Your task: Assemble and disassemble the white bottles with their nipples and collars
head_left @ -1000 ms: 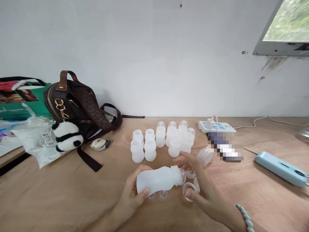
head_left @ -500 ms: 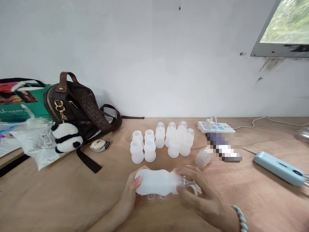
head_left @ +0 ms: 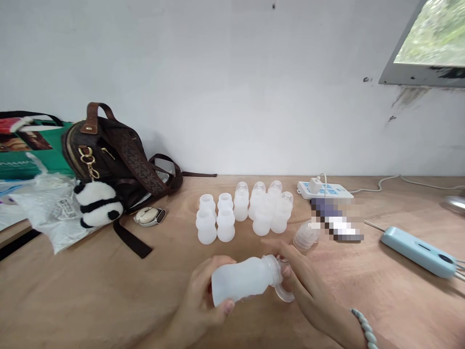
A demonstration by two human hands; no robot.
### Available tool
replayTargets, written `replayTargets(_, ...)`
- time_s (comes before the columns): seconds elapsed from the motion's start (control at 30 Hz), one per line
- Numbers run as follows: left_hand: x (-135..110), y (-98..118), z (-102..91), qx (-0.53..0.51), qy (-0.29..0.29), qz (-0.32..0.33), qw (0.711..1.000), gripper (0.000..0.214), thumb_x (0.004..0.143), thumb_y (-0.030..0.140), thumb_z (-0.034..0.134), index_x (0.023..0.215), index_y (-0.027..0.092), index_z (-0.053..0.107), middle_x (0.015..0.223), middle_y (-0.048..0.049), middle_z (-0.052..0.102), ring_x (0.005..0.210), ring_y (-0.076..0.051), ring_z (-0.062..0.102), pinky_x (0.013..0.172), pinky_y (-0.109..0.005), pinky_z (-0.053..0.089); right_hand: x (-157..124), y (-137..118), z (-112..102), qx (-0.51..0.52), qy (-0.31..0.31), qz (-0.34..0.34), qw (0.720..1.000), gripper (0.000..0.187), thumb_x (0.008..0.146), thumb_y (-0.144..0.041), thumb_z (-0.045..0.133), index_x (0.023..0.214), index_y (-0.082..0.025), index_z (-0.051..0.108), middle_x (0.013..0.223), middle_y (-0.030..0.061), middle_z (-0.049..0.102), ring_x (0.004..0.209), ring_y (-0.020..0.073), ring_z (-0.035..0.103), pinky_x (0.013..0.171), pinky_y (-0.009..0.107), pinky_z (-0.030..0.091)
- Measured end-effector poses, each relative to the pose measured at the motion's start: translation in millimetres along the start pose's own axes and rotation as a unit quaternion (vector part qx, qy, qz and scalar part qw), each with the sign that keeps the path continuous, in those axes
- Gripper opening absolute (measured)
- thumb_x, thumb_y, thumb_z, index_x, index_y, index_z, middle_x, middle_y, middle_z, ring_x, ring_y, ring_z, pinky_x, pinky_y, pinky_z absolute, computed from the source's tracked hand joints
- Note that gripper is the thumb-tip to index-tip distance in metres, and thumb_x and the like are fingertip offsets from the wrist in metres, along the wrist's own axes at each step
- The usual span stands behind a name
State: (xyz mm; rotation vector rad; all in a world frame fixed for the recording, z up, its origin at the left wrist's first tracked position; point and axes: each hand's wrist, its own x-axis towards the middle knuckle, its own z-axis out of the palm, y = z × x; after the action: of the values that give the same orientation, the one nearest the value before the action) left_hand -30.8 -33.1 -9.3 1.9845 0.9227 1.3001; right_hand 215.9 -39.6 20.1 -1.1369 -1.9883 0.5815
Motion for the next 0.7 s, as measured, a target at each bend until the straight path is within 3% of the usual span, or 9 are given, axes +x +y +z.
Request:
replayTargets(0.07, -3, -2, 0.5, 0.029, 0.006, 0.047, 0.998, 0.043, 0.083, 0.057, 0.063, 0.109, 0.023, 0.065, 0.092, -0.0069, 0.073, 0.072, -0.022, 0.065, 0.062, -0.029, 0.049, 2, -2, -2, 0.005, -0.040, 0.043, 0.998, 0.041, 0.105, -0.047, 0.032, 0.103, -0.023, 0.065, 0.089, 0.0056, 0.067, 0.086, 0.0222, 0.064, 0.072, 0.034, 0.054)
replayTargets(0.13, -3, -2, 0.7, 0.018, 0.008, 0.029, 0.999, 0.042, 0.083, 0.057, 0.063, 0.106, 0.022, 0.067, 0.090, -0.0072, 0.072, 0.069, -0.021, 0.064, 0.060, -0.028, 0.048, 5, -3, -4, 0.018, -0.071, 0.059, 0.996, 0.036, 0.104, -0.045, 0.039, 0.093, -0.022, 0.065, 0.083, 0.0036, 0.066, 0.080, 0.0206, 0.062, 0.067, 0.031, 0.052)
replayTargets(0.23, 4, 0, 0.2, -0.063, 0.037, -0.115, 0.991, 0.049, 0.079, 0.064, 0.061, 0.092, 0.017, 0.068, 0.076, -0.0056, 0.067, 0.058, -0.018, 0.056, 0.050, -0.025, 0.041, 7, -2, -8, 0.034, -0.073, 0.010, 0.997, 0.019, 0.099, -0.037, 0.055, 0.113, -0.025, 0.061, 0.105, 0.0049, 0.066, 0.091, 0.0204, 0.064, 0.073, 0.031, 0.055)
replayTargets(0.33, 15, 2, -0.7, -0.158, 0.108, -0.263, 0.945, 0.057, 0.077, 0.073, 0.053, 0.074, 0.016, 0.063, 0.051, 0.0020, 0.049, 0.045, -0.012, 0.039, 0.044, -0.023, 0.031, 5, 3, -10, 0.009, -0.016, -0.097, 0.995, 0.027, 0.097, -0.023, 0.056, 0.123, -0.030, 0.053, 0.126, 0.0069, 0.058, 0.109, 0.0223, 0.061, 0.087, 0.035, 0.055)
replayTargets(0.4, 20, 2, -1.5, -0.193, 0.143, -0.304, 0.922, 0.058, 0.078, 0.074, 0.051, 0.067, 0.017, 0.058, 0.045, 0.0054, 0.039, 0.043, -0.010, 0.032, 0.044, -0.022, 0.028, 4, 5, -11, 0.004, 0.011, -0.121, 0.993, 0.033, 0.096, -0.020, 0.055, 0.126, -0.032, 0.048, 0.129, 0.0076, 0.055, 0.112, 0.0225, 0.060, 0.088, 0.035, 0.056)
replayTargets(0.47, 22, 1, -2.3, -0.198, 0.159, -0.304, 0.918, 0.057, 0.076, 0.072, 0.055, 0.071, 0.016, 0.060, 0.049, 0.0042, 0.044, 0.046, -0.011, 0.035, 0.045, -0.022, 0.030, 2, 5, -10, 0.015, -0.008, -0.085, 0.996, 0.041, 0.095, -0.023, 0.059, 0.131, -0.033, 0.043, 0.125, 0.0072, 0.058, 0.106, 0.0221, 0.062, 0.080, 0.032, 0.058)
replayTargets(0.57, 18, 0, -3.3, -0.176, 0.144, -0.268, 0.936, 0.060, 0.070, 0.072, 0.064, 0.087, 0.015, 0.068, 0.067, -0.0019, 0.061, 0.057, -0.016, 0.050, 0.051, -0.025, 0.040, 0, 1, -7, 0.041, -0.074, -0.028, 0.996, 0.053, 0.091, -0.026, 0.066, 0.136, -0.033, 0.040, 0.117, 0.0050, 0.063, 0.101, 0.0219, 0.063, 0.077, 0.032, 0.058)
replayTargets(0.7, 11, 1, -3.2, -0.164, 0.061, -0.195, 0.965, 0.064, 0.071, 0.070, 0.070, 0.106, 0.017, 0.068, 0.095, -0.0086, 0.070, 0.086, -0.026, 0.062, 0.073, -0.031, 0.050, 0, -3, -4, 0.062, -0.108, -0.040, 0.991, 0.038, 0.095, -0.030, 0.061, 0.131, -0.031, 0.048, 0.111, 0.0043, 0.064, 0.095, 0.0208, 0.062, 0.083, 0.036, 0.056)
